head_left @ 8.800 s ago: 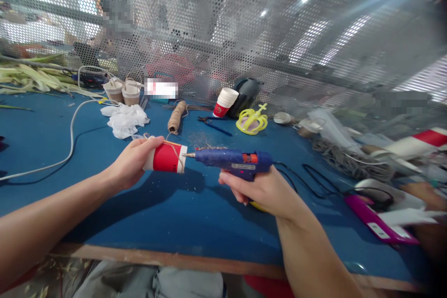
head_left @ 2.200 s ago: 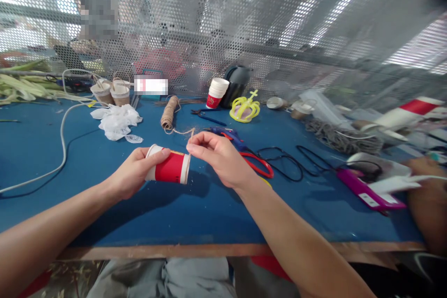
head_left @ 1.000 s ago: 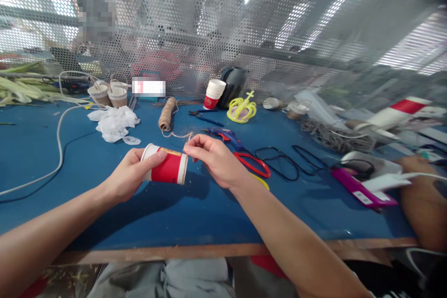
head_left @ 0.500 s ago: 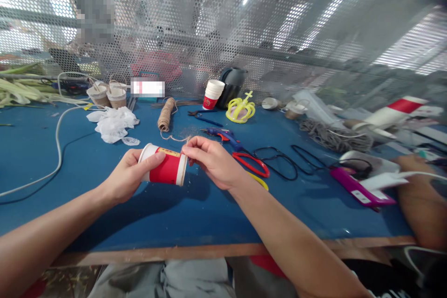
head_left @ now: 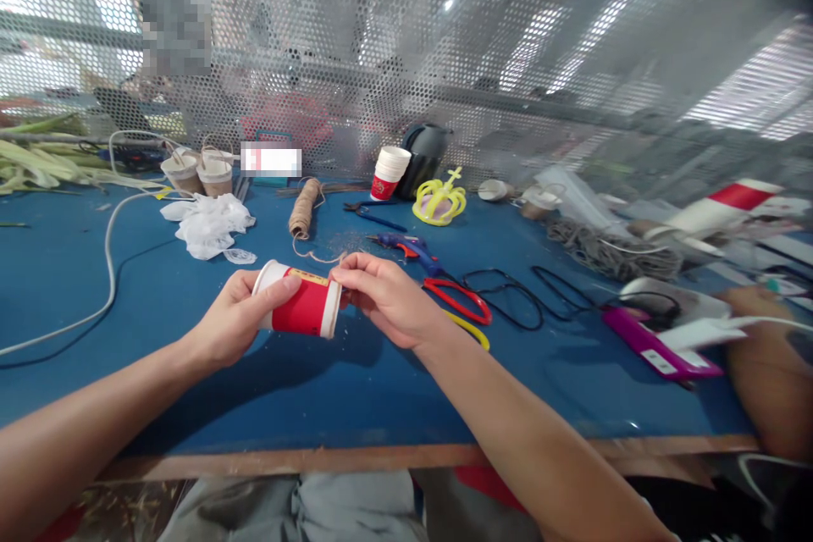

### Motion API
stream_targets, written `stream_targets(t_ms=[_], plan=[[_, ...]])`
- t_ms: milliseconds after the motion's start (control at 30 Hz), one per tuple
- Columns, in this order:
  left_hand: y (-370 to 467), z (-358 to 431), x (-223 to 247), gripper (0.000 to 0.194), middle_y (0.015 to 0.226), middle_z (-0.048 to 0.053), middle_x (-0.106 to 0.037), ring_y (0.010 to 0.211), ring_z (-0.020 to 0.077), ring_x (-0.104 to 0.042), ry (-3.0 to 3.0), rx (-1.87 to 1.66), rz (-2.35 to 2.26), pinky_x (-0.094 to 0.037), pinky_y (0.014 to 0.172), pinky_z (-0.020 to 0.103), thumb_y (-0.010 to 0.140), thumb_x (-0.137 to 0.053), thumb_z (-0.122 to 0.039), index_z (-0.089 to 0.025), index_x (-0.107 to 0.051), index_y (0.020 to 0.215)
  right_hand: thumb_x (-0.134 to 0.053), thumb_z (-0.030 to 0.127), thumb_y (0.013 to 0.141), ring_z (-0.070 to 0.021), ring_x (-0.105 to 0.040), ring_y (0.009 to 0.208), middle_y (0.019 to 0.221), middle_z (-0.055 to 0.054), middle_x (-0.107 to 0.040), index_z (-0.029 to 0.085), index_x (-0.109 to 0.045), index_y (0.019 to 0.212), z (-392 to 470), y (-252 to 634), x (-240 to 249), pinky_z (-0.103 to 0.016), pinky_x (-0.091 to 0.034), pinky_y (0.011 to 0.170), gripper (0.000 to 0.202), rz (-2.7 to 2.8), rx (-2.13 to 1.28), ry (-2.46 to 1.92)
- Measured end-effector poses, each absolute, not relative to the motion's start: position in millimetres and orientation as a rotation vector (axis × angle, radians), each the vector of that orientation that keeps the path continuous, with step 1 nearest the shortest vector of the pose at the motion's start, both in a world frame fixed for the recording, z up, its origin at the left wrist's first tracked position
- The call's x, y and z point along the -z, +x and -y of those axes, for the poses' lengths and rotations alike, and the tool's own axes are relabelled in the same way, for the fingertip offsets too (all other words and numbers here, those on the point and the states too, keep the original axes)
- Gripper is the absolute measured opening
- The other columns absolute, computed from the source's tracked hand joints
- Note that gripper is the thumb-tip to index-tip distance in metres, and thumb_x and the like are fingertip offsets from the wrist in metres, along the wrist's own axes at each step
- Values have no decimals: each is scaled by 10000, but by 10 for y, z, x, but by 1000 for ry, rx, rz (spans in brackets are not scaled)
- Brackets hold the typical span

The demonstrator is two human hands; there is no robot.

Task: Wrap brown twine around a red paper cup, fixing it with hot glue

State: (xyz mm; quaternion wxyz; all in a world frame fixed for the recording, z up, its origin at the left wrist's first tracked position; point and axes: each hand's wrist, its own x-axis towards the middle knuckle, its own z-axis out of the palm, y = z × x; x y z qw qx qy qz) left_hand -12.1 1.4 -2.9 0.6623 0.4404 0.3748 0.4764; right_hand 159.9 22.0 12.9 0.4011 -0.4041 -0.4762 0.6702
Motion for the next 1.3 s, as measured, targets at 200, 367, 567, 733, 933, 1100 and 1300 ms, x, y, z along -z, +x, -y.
stream_targets(t_ms=[200, 367, 567, 733, 933, 1100, 1300], plan=[[-112, -17, 38, 245, 506, -6, -616, 450, 78, -493, 984, -1084, -842, -384, 455, 180, 622, -695, -358, -126, -644, 560, -650, 222, 635, -69, -473, 553, 593, 47, -525, 162, -491, 637, -235, 1587, -114, -233, -359, 582, 170, 1168, -1719, -1007], [-107, -26, 41, 242, 514, -8, -615, 451, 81, -496, 976, -1079, -841, -383, 457, 183, 637, -684, -356, -128, -640, 568, -657, 222, 633, -69, -473, 546, 588, 48, -525, 161, -482, 636, -235, 1588, -107, -231, -355, 573, 186, 1152, -1727, -1004], [-99, -19, 18, 273, 474, -13, -585, 451, 80, -489, 957, -1069, -829, -372, 459, 173, 630, -678, -393, -121, -656, 610, -662, 208, 618, -69, -481, 533, 571, 42, -540, 155, -489, 634, -262, 1581, -82, -227, -359, 569, 182, 1098, -1780, -994], [-101, -19, 13, 293, 490, 2, -592, 459, 93, -494, 980, -1068, -860, -383, 469, 190, 636, -665, -406, -113, -668, 642, -672, 224, 609, -73, -480, 527, 562, 44, -541, 156, -491, 629, -268, 1579, -69, -231, -360, 569, 194, 1098, -1781, -995], [-103, -21, 32, 290, 482, 0, -591, 444, 96, -493, 988, -1076, -859, -398, 477, 204, 624, -677, -407, -118, -666, 614, -674, 223, 605, -71, -483, 520, 564, 48, -547, 159, -488, 630, -252, 1578, -81, -232, -360, 566, 199, 1104, -1769, -986], [-96, -11, 30, 274, 475, -10, -589, 437, 84, -482, 975, -1083, -826, -395, 472, 191, 621, -687, -395, -122, -669, 605, -663, 208, 627, -69, -492, 531, 572, 44, -549, 155, -490, 639, -260, 1584, -65, -228, -365, 572, 181, 1118, -1762, -978], [-106, -18, 34, 269, 501, 3, -607, 470, 81, -504, 932, -1055, -804, -375, 467, 161, 657, -664, -385, -117, -684, 675, -659, 200, 633, -65, -490, 519, 562, 43, -542, 154, -488, 638, -264, 1592, -52, -225, -372, 569, 177, 1102, -1769, -1009]])
